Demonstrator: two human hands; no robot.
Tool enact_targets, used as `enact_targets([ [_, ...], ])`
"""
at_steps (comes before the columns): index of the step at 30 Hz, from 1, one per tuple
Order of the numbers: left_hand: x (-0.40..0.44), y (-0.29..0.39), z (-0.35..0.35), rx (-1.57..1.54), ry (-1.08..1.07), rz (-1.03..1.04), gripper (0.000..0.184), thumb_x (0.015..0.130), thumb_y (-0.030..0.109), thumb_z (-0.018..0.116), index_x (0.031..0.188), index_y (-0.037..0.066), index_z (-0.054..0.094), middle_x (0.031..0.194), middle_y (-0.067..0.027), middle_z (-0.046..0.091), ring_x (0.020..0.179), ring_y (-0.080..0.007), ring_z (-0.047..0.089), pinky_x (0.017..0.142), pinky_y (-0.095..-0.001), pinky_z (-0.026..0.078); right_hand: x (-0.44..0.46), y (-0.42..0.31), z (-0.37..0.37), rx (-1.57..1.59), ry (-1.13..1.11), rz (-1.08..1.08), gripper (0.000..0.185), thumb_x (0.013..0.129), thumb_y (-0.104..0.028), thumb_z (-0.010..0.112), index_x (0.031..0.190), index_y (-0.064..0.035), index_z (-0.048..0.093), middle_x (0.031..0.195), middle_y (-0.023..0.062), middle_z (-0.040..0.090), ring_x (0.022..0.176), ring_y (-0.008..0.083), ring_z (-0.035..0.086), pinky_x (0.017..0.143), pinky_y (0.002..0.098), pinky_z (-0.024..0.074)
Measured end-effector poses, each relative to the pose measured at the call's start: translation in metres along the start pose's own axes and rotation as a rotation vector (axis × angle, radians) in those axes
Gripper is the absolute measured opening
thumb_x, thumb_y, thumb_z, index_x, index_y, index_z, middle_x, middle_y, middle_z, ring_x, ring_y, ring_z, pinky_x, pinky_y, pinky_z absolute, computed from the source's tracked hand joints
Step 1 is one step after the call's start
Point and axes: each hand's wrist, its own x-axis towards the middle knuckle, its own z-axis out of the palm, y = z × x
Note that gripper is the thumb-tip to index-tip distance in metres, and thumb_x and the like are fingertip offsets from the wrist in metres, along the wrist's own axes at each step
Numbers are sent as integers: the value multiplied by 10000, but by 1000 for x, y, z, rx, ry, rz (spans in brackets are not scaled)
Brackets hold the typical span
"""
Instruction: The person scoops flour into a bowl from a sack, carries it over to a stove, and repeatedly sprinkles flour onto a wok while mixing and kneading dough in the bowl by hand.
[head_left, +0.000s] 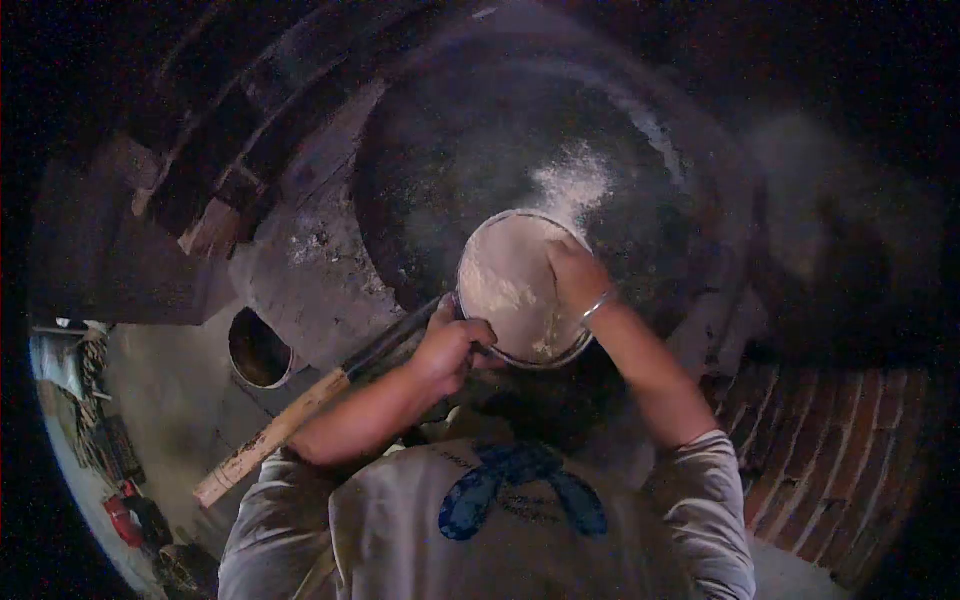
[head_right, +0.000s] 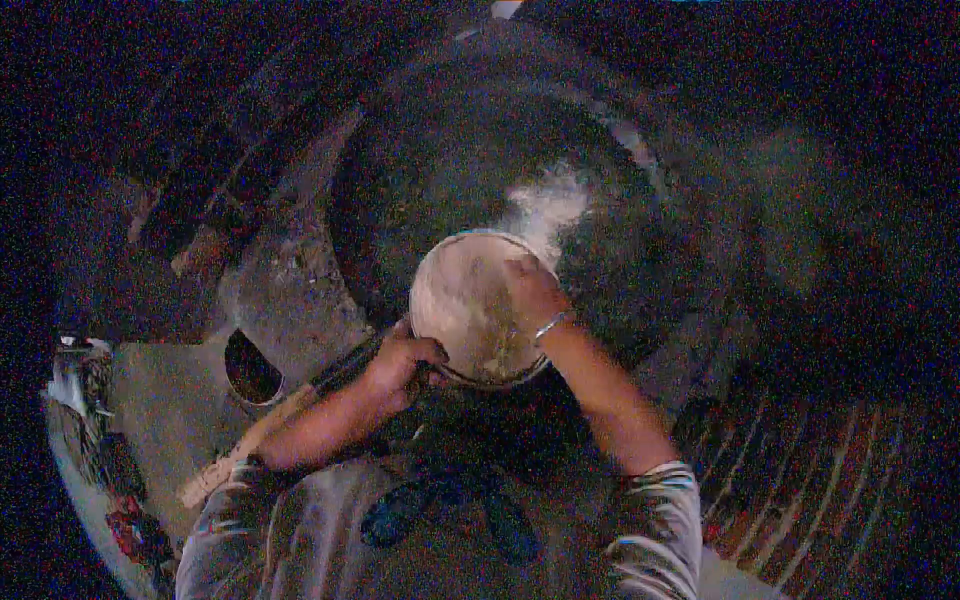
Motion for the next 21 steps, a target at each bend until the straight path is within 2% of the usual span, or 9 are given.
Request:
enact_targets([
  [4,-5,-18,-21,41,-123,-98,502,581,-36,475,1058,29,331,866,-120,504,625,-235,543,419,-285,460,-17,-22,-28,275,69,170,148,740,-124,461,806,-3,516,722,144,548,702,279,551,626,322,440],
  [6,-8,-16,-24,41,-147,-96,511,578,-36,480,1062,29,328,869,-117,504,645,-238,544,437,-298,469,-10,-24,-45,873,19,704,134,725,-88,470,836,-24,512,696,90,548,660,213,550,581,279,442],
  [7,-8,-14,-25,37,-166,-94,520,576,-37,484,1066,29,325,872,-115,504,665,-241,545,455,-312,479,-5,-20,-52,873,26,707,134,725,-88,470,836,-24,512,696,90,548,660,213,550,581,279,442],
  [9,-12,-13,-26,28,-126,-89,528,574,-37,488,1071,31,322,879,-115,501,684,-242,542,476,-326,484,8,-9,-65,1506,-80,910,211,692,-37,487,902,-18,504,741,48,545,640,137,526,546,236,429],
  [10,-13,-12,-27,22,-88,-87,536,573,-37,493,1076,32,320,886,-114,497,703,-243,538,496,-341,490,14,-8,-70,1504,-85,909,211,692,-37,487,902,-18,504,741,48,545,640,137,526,546,236,429],
  [12,-11,-10,-31,31,-87,-93,542,575,-36,494,1082,38,317,896,-115,492,720,-242,535,507,-350,490,27,-5,-78,1677,131,565,276,658,14,486,933,4,494,789,56,542,630,121,508,531,226,421],
  [15,-10,-5,-34,44,-74,-91,548,579,-36,495,1089,44,312,914,-116,484,728,-241,534,514,-358,492,44,25,-102,1620,204,621,318,642,51,473,958,20,482,815,62,543,592,91,499,455,169,387],
  [17,-7,-3,-34,44,-61,-81,549,580,-36,495,1091,45,310,922,-117,481,719,-241,536,509,-359,493,59,44,-112,1415,272,710,194,758,-91,472,929,-9,509,747,61,550,504,83,460,377,172,345],
  [21,-1,1,-34,40,-79,-76,544,579,-38,496,1084,36,307,888,-115,489,686,-229,538,485,-351,491,78,78,-134,1019,116,877,256,777,-176,486,984,-25,497,825,89,557,661,125,531,477,213,419],
])
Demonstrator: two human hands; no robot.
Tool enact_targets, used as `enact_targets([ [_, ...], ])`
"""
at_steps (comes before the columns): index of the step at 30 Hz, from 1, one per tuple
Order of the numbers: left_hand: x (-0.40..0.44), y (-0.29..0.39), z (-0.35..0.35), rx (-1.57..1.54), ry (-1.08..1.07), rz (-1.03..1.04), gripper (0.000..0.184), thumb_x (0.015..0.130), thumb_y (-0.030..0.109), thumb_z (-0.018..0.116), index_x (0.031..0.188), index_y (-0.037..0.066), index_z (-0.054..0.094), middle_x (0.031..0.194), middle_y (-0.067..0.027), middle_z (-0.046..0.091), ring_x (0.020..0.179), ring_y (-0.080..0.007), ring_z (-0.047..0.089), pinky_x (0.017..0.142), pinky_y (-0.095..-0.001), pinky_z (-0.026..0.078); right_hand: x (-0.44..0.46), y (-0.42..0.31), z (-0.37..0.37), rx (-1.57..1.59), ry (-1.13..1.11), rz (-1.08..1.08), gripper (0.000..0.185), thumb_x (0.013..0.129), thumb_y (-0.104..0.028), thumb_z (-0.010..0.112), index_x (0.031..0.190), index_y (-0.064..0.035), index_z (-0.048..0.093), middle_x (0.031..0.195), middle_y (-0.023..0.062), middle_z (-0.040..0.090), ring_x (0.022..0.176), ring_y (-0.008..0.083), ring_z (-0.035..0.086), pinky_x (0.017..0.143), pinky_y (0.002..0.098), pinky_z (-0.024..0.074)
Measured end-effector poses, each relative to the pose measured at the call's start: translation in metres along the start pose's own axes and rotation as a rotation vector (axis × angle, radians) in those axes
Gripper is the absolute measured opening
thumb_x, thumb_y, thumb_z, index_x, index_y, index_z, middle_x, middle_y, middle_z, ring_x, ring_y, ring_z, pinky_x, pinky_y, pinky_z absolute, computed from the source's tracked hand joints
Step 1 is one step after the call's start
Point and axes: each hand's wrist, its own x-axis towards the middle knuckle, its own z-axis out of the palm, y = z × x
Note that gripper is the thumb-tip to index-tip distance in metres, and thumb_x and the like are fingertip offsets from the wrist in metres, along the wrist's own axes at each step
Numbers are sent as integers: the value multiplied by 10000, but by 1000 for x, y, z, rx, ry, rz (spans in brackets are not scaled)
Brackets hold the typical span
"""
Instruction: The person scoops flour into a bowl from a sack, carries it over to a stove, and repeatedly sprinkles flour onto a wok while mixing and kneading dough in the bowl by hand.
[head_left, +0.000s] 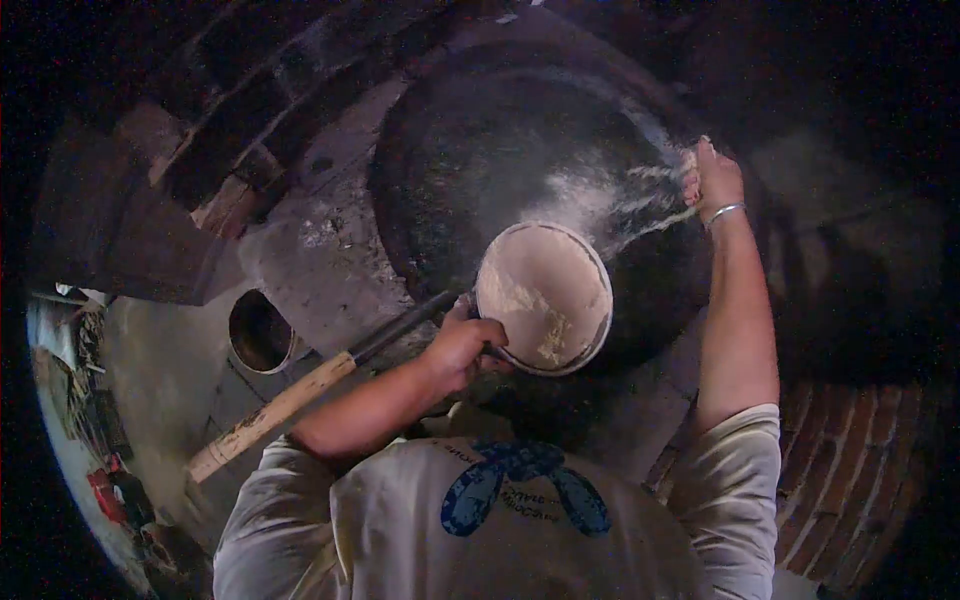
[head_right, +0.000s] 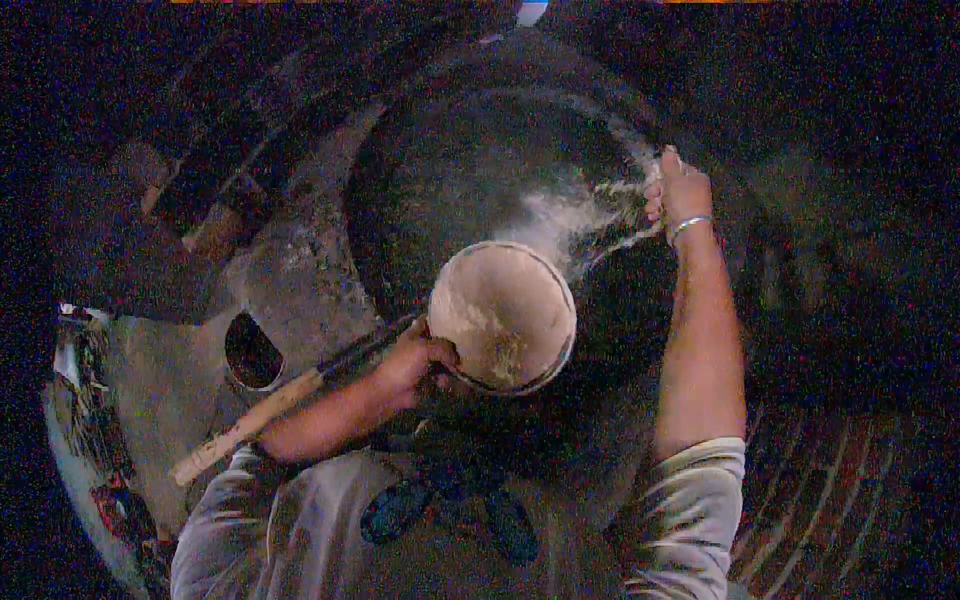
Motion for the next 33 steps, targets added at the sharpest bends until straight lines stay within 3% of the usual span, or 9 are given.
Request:
enact_targets([
  [2,2,2,1,-4,-6,-3,530,579,-38,496,1073,29,314,873,-114,493,674,-223,537,476,-348,489,2,7,3,-221,125,62,300,765,-178,504,1020,-21,482,888,111,553,766,161,551,564,246,460],
  [4,6,1,2,-18,46,-41,494,576,-41,490,1041,16,336,828,-112,499,657,-219,529,466,-354,485,-9,44,21,-845,-33,-704,389,741,-164,530,1080,1,435,1047,139,494,959,227,485,785,314,409],
  [5,9,-1,2,-18,48,-41,494,576,-41,490,1041,16,336,828,-112,499,657,-219,529,466,-354,485,-39,48,48,-602,-229,-468,457,711,-152,562,1108,13,406,1127,144,439,1052,246,410,885,333,320],
  [8,20,-5,1,-59,94,-51,414,574,-43,489,973,-1,389,783,-104,501,642,-220,521,448,-361,476,-104,68,116,-385,-530,-515,446,680,-195,587,1075,-39,450,1078,168,466,1023,292,430,854,348,348],
  [11,28,-2,-1,57,7,-60,350,574,-40,491,917,-8,425,735,-94,497,646,-223,517,436,-365,466,-122,102,152,-907,-277,-827,412,671,-168,579,1043,-29,468,1065,175,471,1005,300,439,846,350,358],
  [18,12,-9,-14,-51,17,-33,307,571,-53,483,872,-7,444,657,-88,505,509,-196,502,360,-286,425,-81,145,127,-137,-542,-197,269,688,-105,516,943,-21,535,818,81,585,741,222,561,650,322,440],
  [22,16,0,-25,-52,-75,-10,375,571,-47,487,935,2,416,691,-91,513,537,-201,516,379,-300,441,-55,97,109,496,-102,346,240,784,-205,442,923,-28,526,820,84,565,722,201,554,613,313,453],
  [26,10,13,-28,-10,91,-1,458,573,-32,491,1011,28,372,755,-94,516,597,-209,530,422,-306,460,15,65,90,822,-356,159,211,759,-147,466,923,-16,489,833,138,553,723,254,550,663,368,457],
  [33,-2,15,-38,-59,140,7,422,613,-2,524,1019,61,427,739,-32,535,533,-128,500,388,-216,382,53,-38,128,497,-31,82,239,793,-111,420,990,-5,503,879,108,541,790,249,517,706,334,433],
])
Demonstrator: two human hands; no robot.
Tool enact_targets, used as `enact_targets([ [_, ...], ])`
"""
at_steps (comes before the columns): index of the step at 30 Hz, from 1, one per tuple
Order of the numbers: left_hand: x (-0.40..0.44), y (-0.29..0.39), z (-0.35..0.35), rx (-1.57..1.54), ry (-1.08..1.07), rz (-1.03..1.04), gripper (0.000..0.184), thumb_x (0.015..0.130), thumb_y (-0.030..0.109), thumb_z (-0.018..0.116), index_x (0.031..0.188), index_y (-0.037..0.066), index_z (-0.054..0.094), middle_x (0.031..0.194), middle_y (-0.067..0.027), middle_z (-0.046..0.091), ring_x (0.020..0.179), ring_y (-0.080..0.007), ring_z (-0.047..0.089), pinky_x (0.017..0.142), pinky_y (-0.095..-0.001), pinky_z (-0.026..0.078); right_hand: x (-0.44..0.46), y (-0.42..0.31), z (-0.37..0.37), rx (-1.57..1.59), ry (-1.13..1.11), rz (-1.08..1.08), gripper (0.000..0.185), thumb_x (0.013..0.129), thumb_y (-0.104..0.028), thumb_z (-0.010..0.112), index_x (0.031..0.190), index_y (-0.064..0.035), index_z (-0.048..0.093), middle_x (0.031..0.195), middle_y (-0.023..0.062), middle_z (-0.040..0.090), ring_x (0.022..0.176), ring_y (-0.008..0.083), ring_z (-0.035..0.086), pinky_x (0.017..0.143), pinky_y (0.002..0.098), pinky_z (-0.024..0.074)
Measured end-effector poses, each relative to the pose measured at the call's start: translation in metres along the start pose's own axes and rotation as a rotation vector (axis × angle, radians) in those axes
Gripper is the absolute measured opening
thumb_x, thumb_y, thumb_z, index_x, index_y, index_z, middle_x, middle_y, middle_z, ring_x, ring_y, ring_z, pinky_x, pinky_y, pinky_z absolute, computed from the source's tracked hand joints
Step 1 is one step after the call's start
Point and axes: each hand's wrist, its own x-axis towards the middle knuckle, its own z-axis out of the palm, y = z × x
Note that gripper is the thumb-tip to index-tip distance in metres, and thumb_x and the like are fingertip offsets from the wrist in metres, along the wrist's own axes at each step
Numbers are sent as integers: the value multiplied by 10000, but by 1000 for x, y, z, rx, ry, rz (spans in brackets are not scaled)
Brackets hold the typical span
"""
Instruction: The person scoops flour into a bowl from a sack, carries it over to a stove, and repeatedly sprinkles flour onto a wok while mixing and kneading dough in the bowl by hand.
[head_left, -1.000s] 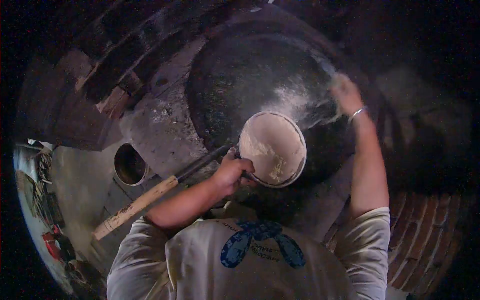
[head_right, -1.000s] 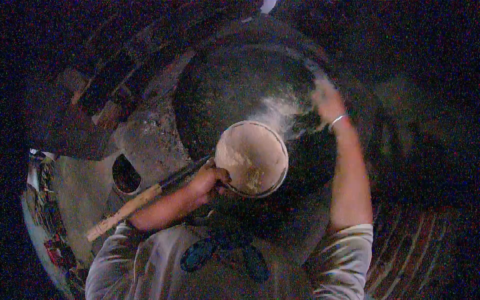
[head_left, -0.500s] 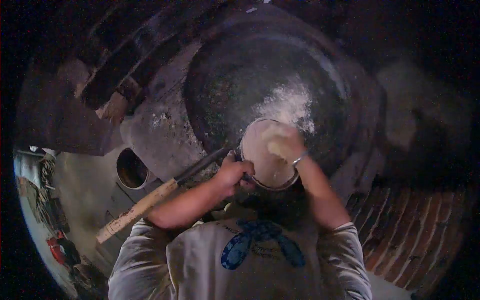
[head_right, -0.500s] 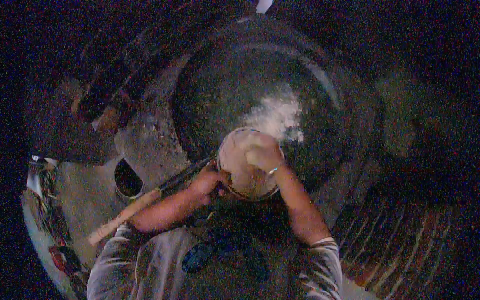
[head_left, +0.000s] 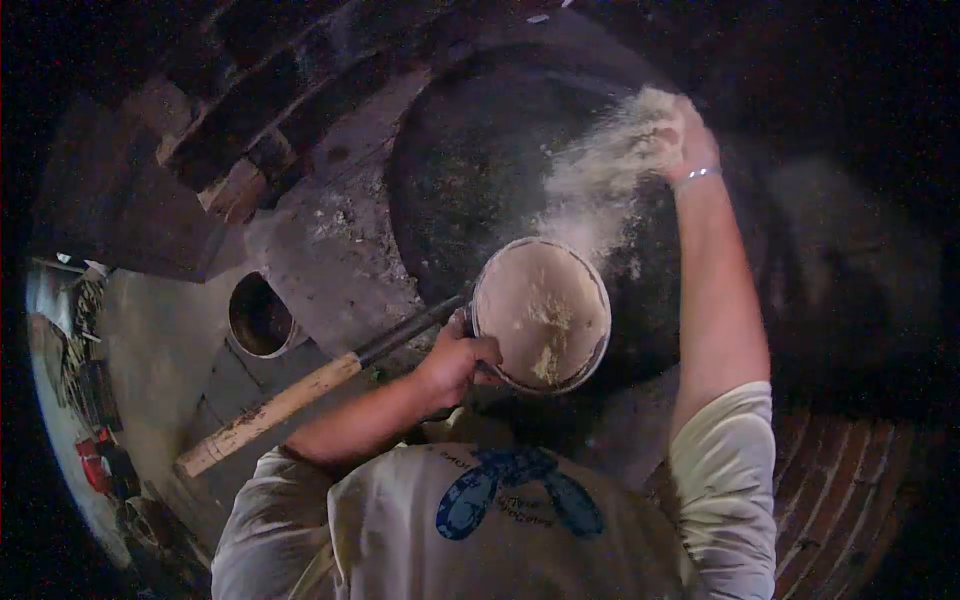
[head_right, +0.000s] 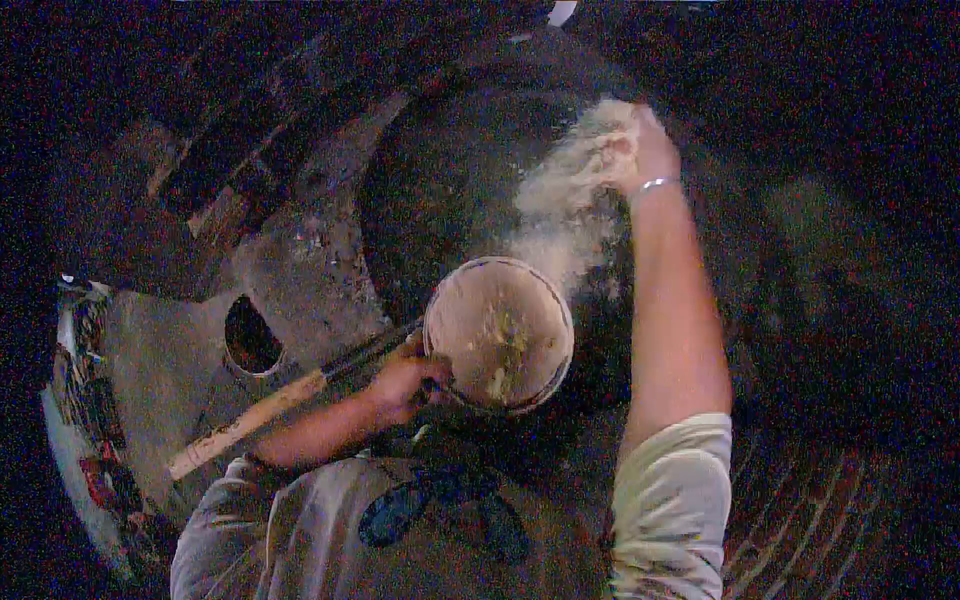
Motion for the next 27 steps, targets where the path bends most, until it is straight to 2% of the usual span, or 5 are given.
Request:
enact_targets([
  [14,-44,-35,-33,58,-63,-55,202,579,-1,505,779,24,497,666,-47,517,502,-142,495,387,-236,399,-59,-15,-33,-594,138,-337,307,706,-114,507,1008,-71,481,878,94,542,738,215,533,550,313,431],
  [19,-66,-78,1,6,-32,-114,86,593,37,491,677,28,478,643,-68,499,494,-190,482,434,-299,453,-173,86,-86,-921,-401,-206,249,671,-96,554,912,-32,562,810,55,580,746,125,532,639,262,431],
  [21,-66,-100,10,5,-77,-99,86,595,37,487,679,25,476,640,-68,492,509,-194,488,449,-305,465,-224,127,-98,-1133,-611,-287,272,664,-121,571,920,-29,554,807,104,583,758,182,547,677,285,428],
  [23,-76,-113,24,5,-124,-84,86,598,37,482,682,23,474,637,-68,485,525,-198,495,465,-311,478,-248,180,-111,-1059,-713,-1316,259,665,-112,564,912,-37,551,798,126,573,747,236,549,675,324,430],
  [27,-105,-134,42,-63,-27,-115,160,605,-4,497,762,-28,515,657,-106,532,525,-231,538,411,-337,473,-318,161,-105,-1194,-635,-1003,242,667,-103,551,901,-41,551,787,146,561,747,285,537,679,356,426],
])
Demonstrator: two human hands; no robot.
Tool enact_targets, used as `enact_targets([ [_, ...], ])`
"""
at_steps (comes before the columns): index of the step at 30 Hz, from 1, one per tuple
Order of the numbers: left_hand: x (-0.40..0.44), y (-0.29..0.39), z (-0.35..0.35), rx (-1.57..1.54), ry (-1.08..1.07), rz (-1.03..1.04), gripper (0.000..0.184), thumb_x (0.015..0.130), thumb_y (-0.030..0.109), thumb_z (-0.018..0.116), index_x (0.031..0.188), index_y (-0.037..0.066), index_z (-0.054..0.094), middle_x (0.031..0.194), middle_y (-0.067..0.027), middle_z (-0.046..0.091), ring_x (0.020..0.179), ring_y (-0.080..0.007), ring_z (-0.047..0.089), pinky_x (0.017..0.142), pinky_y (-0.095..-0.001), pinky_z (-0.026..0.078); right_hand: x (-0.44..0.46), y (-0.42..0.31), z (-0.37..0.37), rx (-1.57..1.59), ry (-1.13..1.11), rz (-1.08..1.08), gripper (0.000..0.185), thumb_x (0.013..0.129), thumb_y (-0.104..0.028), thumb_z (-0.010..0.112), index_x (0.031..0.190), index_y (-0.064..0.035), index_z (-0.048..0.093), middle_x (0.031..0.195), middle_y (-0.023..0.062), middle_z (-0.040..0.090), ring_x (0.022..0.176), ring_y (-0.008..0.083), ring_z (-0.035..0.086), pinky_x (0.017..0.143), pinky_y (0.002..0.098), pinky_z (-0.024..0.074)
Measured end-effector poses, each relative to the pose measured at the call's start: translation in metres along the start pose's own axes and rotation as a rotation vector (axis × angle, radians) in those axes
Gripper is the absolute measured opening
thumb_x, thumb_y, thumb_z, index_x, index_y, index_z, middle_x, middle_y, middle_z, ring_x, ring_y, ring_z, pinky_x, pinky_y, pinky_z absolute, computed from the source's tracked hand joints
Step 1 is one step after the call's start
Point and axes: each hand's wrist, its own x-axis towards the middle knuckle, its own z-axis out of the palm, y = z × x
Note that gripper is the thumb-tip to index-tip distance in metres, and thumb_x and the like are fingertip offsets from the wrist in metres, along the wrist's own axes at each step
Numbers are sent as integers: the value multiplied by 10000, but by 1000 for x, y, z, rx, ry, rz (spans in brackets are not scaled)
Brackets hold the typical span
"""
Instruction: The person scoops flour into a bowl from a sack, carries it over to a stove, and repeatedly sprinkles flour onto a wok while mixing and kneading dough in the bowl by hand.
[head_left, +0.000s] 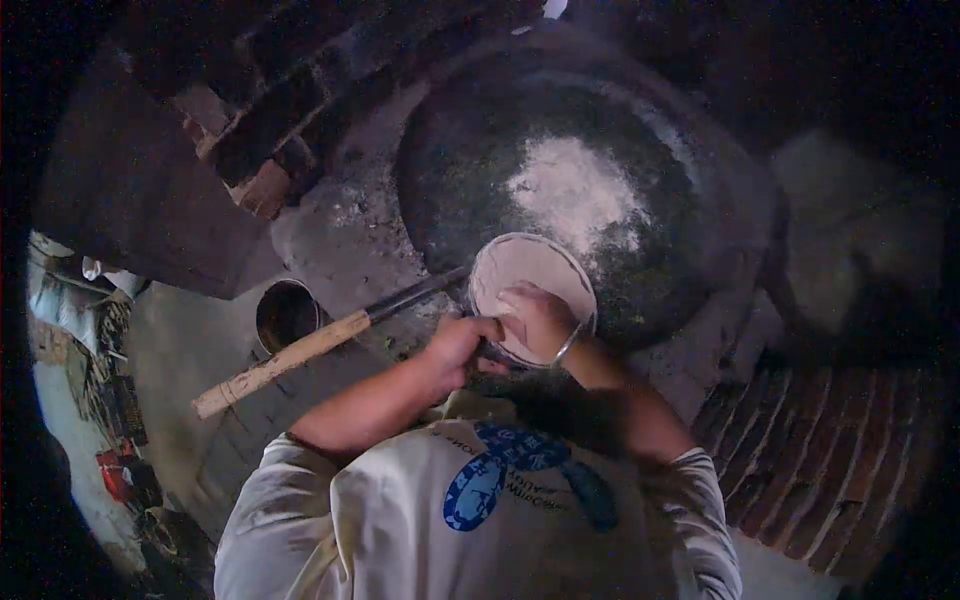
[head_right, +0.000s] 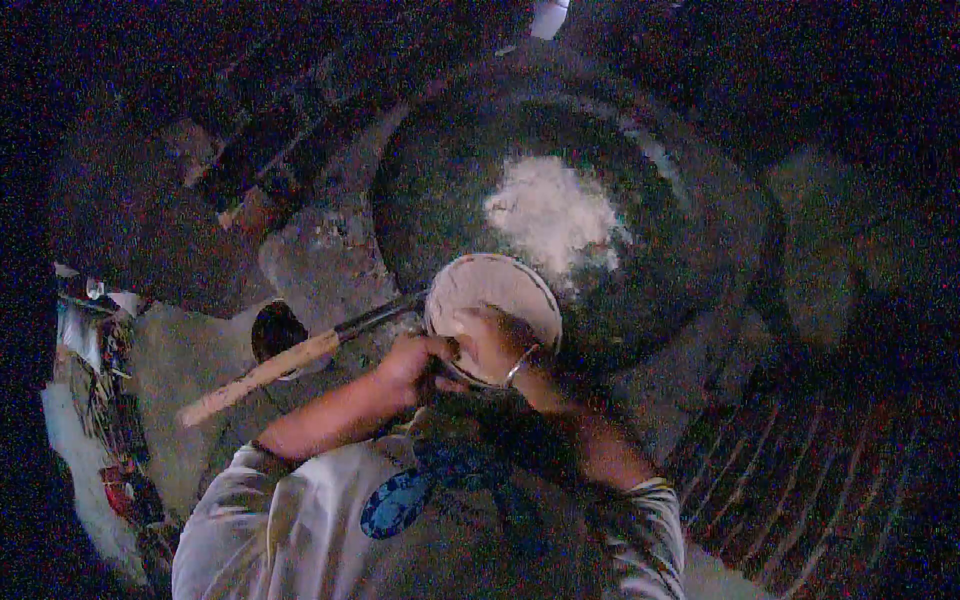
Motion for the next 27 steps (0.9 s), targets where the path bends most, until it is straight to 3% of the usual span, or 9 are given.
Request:
enact_targets([
  [2,-6,-14,-7,7,-1,-28,153,607,-2,498,757,-24,515,667,-112,538,540,-236,546,411,-339,477,-3,-4,-7,185,-246,290,217,682,-112,523,879,-26,552,761,164,549,749,292,537,675,351,429],
  [7,-24,-16,-44,73,-125,-38,135,613,57,492,741,14,487,708,-84,517,616,-207,537,507,-338,492,-11,60,-11,1278,711,1126,124,775,-166,469,829,-69,524,698,50,527,624,171,522,564,277,439],
  [9,-42,6,-56,100,-116,8,155,615,63,493,760,9,489,723,-89,518,619,-208,537,505,-336,489,-31,115,-28,1944,422,571,169,766,-128,459,885,-20,510,719,74,526,616,180,501,566,284,443],
  [11,-46,23,-78,120,-110,43,175,616,70,494,778,3,491,737,-93,520,621,-208,536,503,-333,486,9,69,-61,1687,993,935,226,727,-22,455,938,56,473,778,126,514,678,209,503,585,314,450],
  [14,-40,42,-114,104,-198,19,225,620,77,504,826,-13,494,778,-100,524,642,-226,537,502,-327,482,2,113,-86,1652,657,666,275,717,-31,459,990,7,458,810,89,511,615,155,491,450,211,405],
  [16,-48,61,-122,177,-58,71,249,622,80,516,853,-13,503,784,-96,523,644,-226,532,505,-328,472,23,125,-95,839,965,822,187,738,-196,506,868,-64,529,703,42,534,520,117,455,379,240,371],
  [22,-17,69,-183,142,-66,237,334,568,-69,516,895,-74,445,717,-110,535,601,-203,535,530,-314,454,82,91,-139,1063,1222,996,191,755,-223,482,861,-73,535,693,46,544,496,152,455,406,268,384],
  [24,-22,75,-190,153,-53,246,329,562,-64,529,881,-72,451,709,-108,533,596,-194,530,522,-311,444,82,96,-151,954,837,987,169,776,-193,454,844,-60,533,707,67,545,503,143,465,394,265,378],
  [27,-22,81,-199,249,-4,282,306,555,-45,549,849,-72,467,705,-104,535,590,-186,522,518,-312,436,96,95,-139,1024,897,972,165,804,-164,408,853,-50,516,666,61,521,479,135,454,386,255,369],
])
